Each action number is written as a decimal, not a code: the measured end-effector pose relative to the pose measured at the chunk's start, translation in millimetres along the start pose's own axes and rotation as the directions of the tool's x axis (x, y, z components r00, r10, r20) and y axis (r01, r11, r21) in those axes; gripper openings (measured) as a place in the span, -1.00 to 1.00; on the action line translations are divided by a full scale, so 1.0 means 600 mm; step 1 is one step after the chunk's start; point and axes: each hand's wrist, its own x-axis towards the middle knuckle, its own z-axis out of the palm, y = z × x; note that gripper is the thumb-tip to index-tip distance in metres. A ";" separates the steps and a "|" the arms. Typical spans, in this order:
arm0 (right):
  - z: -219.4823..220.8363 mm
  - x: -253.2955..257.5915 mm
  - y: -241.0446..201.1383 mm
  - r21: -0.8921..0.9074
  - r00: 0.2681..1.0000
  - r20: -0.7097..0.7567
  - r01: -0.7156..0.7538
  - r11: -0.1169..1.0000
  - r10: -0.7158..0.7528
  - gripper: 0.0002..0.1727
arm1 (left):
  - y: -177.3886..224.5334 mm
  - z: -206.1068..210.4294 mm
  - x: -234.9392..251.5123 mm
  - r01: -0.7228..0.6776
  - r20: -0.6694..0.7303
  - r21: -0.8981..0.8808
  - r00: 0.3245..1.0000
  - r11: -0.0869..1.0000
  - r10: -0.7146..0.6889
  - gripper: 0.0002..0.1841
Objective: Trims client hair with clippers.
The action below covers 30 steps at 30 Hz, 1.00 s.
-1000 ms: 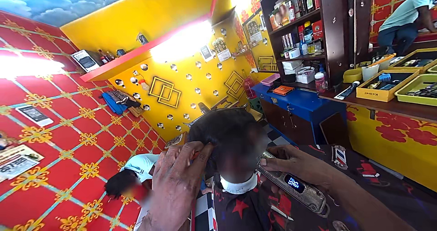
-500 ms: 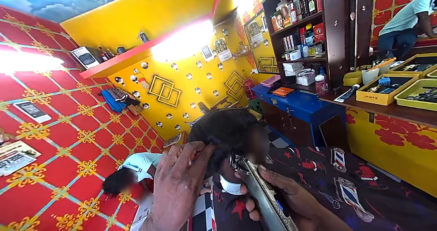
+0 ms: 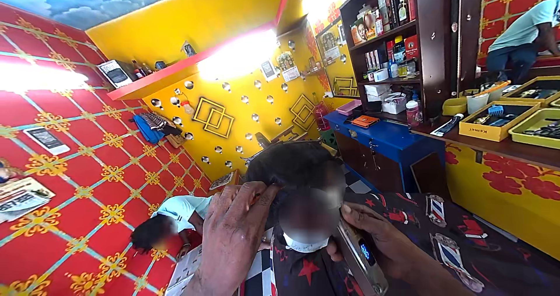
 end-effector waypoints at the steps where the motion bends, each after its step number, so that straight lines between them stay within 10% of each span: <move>1: -0.002 -0.005 0.001 -0.042 1.000 0.001 -0.021 0.999 0.021 -0.54 | 0.000 0.000 -0.001 -0.001 -0.001 -0.003 1.000 1.000 0.001 -0.75; 30: 0.050 0.017 -0.124 -0.562 0.933 -0.272 -0.354 0.748 0.237 -0.58 | -0.003 0.011 -0.006 0.033 -0.008 -0.034 0.999 0.999 -0.034 -0.77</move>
